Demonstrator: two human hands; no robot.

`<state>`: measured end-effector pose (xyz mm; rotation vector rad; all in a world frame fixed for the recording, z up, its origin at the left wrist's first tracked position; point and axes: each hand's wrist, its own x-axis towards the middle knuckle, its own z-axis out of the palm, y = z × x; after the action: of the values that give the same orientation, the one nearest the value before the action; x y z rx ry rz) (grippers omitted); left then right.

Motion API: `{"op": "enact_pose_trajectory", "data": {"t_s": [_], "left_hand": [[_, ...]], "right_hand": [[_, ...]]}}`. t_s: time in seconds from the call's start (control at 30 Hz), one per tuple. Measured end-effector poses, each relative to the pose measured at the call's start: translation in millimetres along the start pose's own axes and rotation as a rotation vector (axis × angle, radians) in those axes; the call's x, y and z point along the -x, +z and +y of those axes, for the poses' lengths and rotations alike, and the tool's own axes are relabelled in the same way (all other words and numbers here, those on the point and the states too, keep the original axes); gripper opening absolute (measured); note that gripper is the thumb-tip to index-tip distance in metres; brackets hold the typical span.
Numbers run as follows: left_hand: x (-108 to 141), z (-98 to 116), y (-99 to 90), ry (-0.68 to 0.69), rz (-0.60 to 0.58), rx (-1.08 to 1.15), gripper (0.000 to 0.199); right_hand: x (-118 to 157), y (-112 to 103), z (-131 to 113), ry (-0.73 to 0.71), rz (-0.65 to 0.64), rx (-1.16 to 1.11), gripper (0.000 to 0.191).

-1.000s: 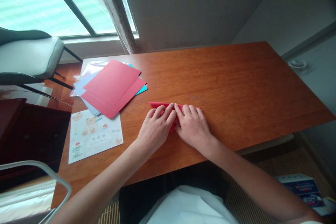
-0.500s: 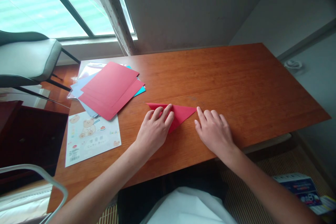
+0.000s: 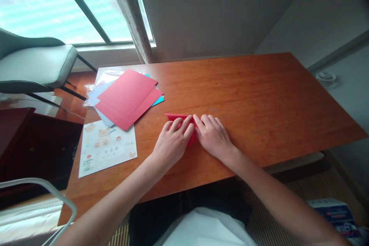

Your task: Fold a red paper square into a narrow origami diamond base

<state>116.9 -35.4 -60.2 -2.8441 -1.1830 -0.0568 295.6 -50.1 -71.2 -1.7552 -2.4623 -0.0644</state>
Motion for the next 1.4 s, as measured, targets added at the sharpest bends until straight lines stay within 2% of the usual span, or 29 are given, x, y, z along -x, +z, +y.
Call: {"op": "enact_pose_trajectory", "data": {"t_s": [0.27,0.4,0.5,0.6,0.7,0.77,0.83,0.93,1.1,1.23,1.3,1.4], "left_hand": [[7.3,-12.4,-1.3,-0.087,0.041,0.011,0.039],[16.2,-21.0,-1.5,-0.201,0.056,0.039,0.054],[19.7,-20.7,0.8,-0.301,0.061,0.044,0.069],[21.3,-18.7,4.2,-0.346,0.070,0.044,0.074],[22.5,-20.0,6.2,-0.348,0.100,0.058,0.071],[22.9,-22.6,6.6,-0.352,0.122,0.073,0.066],[22.8,-25.6,6.8,-0.358,0.140,0.093,0.058],[23.0,-29.4,7.5,-0.368,0.161,0.142,0.049],[25.6,-33.7,8.0,-0.364,0.241,0.274,0.051],[25.4,-32.4,5.9,-0.388,0.323,0.339,0.050],[23.6,-29.1,5.0,-0.376,0.330,0.321,0.051],[20.6,-23.6,5.8,-0.312,0.268,0.279,0.044]], "right_hand": [[6.9,7.4,1.1,0.016,-0.011,0.004,0.045],[6.4,7.8,0.2,0.011,-0.005,0.005,0.046],[6.2,6.9,0.1,0.013,-0.014,-0.002,0.047],[6.2,3.3,0.9,0.019,-0.036,-0.021,0.047],[6.4,-2.2,1.6,0.000,-0.029,-0.074,0.058],[6.0,-5.3,1.5,-0.038,0.001,-0.126,0.073],[4.4,-7.1,1.1,-0.064,0.021,-0.174,0.079],[-0.4,-6.8,1.7,-0.046,0.019,-0.213,0.067],[-8.9,-1.9,8.7,-0.028,0.072,-0.244,0.036],[-12.3,1.5,12.8,0.053,0.159,-0.431,0.031],[-13.4,2.6,13.4,0.141,0.177,-0.578,0.040],[-13.7,4.4,16.1,0.271,0.135,-0.743,0.053]]}}
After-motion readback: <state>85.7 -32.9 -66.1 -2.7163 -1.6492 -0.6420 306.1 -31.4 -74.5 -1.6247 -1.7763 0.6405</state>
